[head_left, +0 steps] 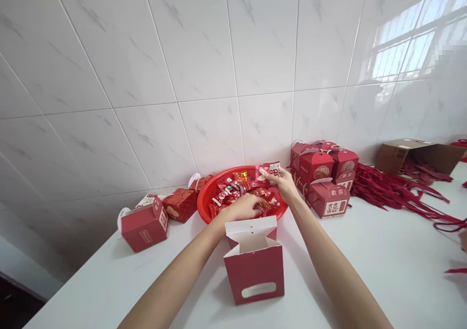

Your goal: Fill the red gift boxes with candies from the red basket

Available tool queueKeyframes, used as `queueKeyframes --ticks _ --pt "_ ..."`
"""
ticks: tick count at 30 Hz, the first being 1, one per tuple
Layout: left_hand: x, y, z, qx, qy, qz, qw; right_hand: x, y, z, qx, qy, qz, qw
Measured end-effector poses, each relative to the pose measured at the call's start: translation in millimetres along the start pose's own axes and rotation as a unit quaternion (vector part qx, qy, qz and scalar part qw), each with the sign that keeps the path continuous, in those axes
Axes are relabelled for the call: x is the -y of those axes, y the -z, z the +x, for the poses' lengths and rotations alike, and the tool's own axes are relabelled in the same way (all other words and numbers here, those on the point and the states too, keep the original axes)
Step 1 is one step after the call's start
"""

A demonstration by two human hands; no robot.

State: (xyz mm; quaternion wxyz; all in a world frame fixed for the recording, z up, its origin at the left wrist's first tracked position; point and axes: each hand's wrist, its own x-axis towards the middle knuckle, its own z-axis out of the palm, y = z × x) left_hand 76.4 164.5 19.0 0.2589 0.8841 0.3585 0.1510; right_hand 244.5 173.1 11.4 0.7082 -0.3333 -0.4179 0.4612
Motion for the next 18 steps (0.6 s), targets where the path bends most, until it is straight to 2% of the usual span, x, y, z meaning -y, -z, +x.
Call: queueKeyframes --ticks 4,6,12,18 --pt "14 5.6 8 -0.152 0.0 -0.015 0.988 -1 2 2 -0.011 0.001 -0.008 1.0" --pt "18 8.8 10 -0.204 0.014 -0.032 0.978 -3 2 3 -0.026 0.012 0.0 1.0" --pt "21 10.1 8 -0.236 0.029 -0.068 0.969 -6 2 5 -0.039 0.043 -0.001 0.998" --pt "18 10.5 8 -0.253 0.024 -0.071 0.964 -4 3 4 -0.035 0.03 -0.016 0.999"
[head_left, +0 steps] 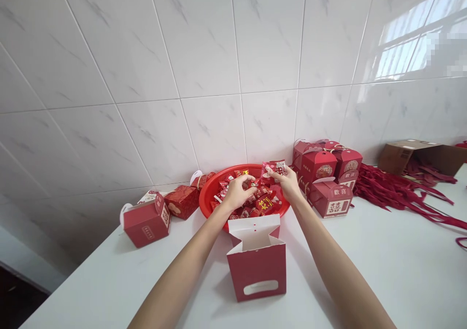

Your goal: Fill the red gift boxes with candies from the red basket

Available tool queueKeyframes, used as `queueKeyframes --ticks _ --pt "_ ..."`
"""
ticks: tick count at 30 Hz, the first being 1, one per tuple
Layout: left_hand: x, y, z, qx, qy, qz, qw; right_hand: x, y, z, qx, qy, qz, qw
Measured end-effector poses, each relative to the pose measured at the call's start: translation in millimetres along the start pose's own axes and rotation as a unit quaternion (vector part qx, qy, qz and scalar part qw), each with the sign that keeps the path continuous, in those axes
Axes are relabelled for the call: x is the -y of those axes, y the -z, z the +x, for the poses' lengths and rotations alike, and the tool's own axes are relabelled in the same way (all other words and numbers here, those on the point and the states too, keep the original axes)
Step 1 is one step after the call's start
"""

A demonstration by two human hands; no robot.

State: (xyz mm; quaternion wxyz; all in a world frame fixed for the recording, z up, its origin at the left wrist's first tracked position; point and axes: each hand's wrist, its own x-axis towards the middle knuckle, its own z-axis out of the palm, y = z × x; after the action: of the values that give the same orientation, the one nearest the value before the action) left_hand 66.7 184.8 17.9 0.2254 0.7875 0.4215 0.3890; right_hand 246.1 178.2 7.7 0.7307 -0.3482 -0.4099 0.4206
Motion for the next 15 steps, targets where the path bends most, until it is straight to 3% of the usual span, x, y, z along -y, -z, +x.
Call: queueKeyframes --ticks 9,12,15 --pt "4 -3.9 -1 0.002 -0.038 -0.032 0.999 16 -1 -10 0.195 -0.082 -0.039 0.977" --pt "3 -4.7 -1 0.014 -0.027 -0.045 0.999 13 -1 -8 0.198 -0.078 -0.048 0.976" --pt "1 -3.4 -3 0.023 0.005 -0.028 0.999 8 0 -4 0.155 -0.061 -0.037 0.985"
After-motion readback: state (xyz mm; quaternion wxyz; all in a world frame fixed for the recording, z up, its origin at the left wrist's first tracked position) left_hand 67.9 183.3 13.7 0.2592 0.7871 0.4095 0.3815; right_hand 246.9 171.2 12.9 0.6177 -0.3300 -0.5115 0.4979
